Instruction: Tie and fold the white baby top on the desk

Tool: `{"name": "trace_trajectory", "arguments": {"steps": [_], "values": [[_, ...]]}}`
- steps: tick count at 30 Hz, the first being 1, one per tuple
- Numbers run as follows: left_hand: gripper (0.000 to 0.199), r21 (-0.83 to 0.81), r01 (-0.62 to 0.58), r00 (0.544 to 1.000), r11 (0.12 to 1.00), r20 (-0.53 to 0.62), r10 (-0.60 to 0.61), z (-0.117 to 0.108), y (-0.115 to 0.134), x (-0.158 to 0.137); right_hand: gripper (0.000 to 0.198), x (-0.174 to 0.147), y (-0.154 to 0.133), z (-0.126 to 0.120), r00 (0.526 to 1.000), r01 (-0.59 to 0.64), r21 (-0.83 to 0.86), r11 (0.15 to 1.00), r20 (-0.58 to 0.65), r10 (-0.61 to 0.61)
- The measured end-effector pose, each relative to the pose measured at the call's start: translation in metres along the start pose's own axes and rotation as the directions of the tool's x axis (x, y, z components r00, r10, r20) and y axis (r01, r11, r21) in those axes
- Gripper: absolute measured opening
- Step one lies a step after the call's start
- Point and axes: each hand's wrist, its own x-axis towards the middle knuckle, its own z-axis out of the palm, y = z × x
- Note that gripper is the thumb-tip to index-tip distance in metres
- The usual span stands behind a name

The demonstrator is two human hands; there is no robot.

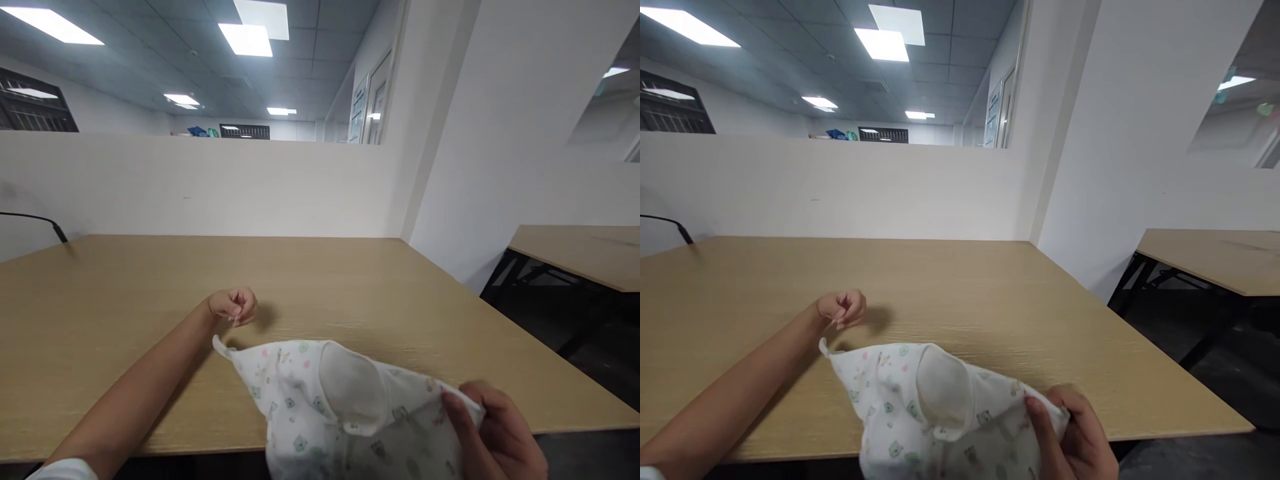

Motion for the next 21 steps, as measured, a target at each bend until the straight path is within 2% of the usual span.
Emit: {"name": "trace_trajectory", "arguments": {"steps": [1, 3, 5, 6, 7, 8, 10, 11, 13, 15, 16, 18, 20, 21], "values": [[0.051, 0.008, -0.063, 0.996, 0.998, -0.064, 0.063, 0.003, 0.002, 0.003, 0.031, 0.009, -0.005, 0.003, 0.999, 0.044, -0.049, 0.998, 0.018, -0.043], [0.048, 0.097, -0.036, 0.995, 0.995, -0.094, 0.045, 0.013, 0.005, 0.013, 0.031, 0.033, -0.006, 0.016, 0.980, 0.193, -0.188, 0.963, 0.093, -0.178], [0.056, 0.251, 0.071, 0.997, 0.965, -0.008, -0.072, 0.027, 0.004, 0.025, 0.034, 0.058, 0.005, 0.034, 0.948, 0.316, -0.353, 0.881, 0.148, -0.281], [0.064, 0.344, 0.100, 0.991, 0.934, 0.047, -0.123, 0.034, 0.001, 0.031, 0.034, 0.070, 0.015, 0.043, 0.943, 0.331, -0.450, 0.829, 0.163, -0.288], [0.070, 0.447, 0.114, 0.980, 0.887, 0.098, -0.175, 0.042, -0.003, 0.036, 0.031, 0.080, 0.027, 0.051, 0.952, 0.305, -0.552, 0.776, 0.149, -0.267], [0.072, 0.553, 0.100, 0.979, 0.827, 0.095, -0.181, 0.049, -0.008, 0.042, 0.028, 0.087, 0.040, 0.057, 0.965, 0.261, -0.641, 0.722, 0.147, -0.218], [0.066, 0.720, 0.065, 0.989, 0.691, 0.044, -0.140, 0.061, -0.020, 0.052, 0.023, 0.095, 0.064, 0.062, 0.983, 0.178, -0.762, 0.623, 0.170, -0.073], [0.061, 0.753, 0.046, 0.992, 0.657, 0.045, -0.121, 0.065, -0.026, 0.055, 0.022, 0.096, 0.074, 0.062, 0.982, 0.167, -0.796, 0.582, 0.189, -0.023], [0.055, 0.755, -0.009, 0.992, 0.656, 0.091, -0.091, 0.068, -0.034, 0.061, 0.024, 0.091, 0.085, 0.059, 0.980, 0.176, -0.840, 0.513, 0.198, -0.011], [0.050, 0.724, -0.056, 0.991, 0.688, 0.126, -0.052, 0.065, -0.038, 0.065, 0.028, 0.082, 0.085, 0.053, 0.971, 0.238, -0.854, 0.462, 0.225, -0.085], [0.046, 0.718, -0.062, 0.994, 0.693, 0.109, -0.024, 0.061, -0.040, 0.066, 0.031, 0.077, 0.082, 0.050, 0.961, 0.276, -0.852, 0.446, 0.248, -0.123], [0.036, 0.752, -0.020, 0.999, 0.659, -0.003, 0.033, 0.053, -0.042, 0.067, 0.036, 0.069, 0.075, 0.046, 0.939, 0.345, -0.828, 0.442, 0.307, -0.157], [0.025, 0.830, 0.106, 0.971, 0.548, -0.205, 0.122, 0.048, -0.043, 0.068, 0.040, 0.061, 0.069, 0.044, 0.916, 0.389, -0.787, 0.478, 0.387, -0.108], [0.020, 0.862, 0.190, 0.932, 0.471, -0.309, 0.189, 0.047, -0.044, 0.067, 0.041, 0.056, 0.067, 0.044, 0.899, 0.399, -0.767, 0.503, 0.435, -0.050]]}}
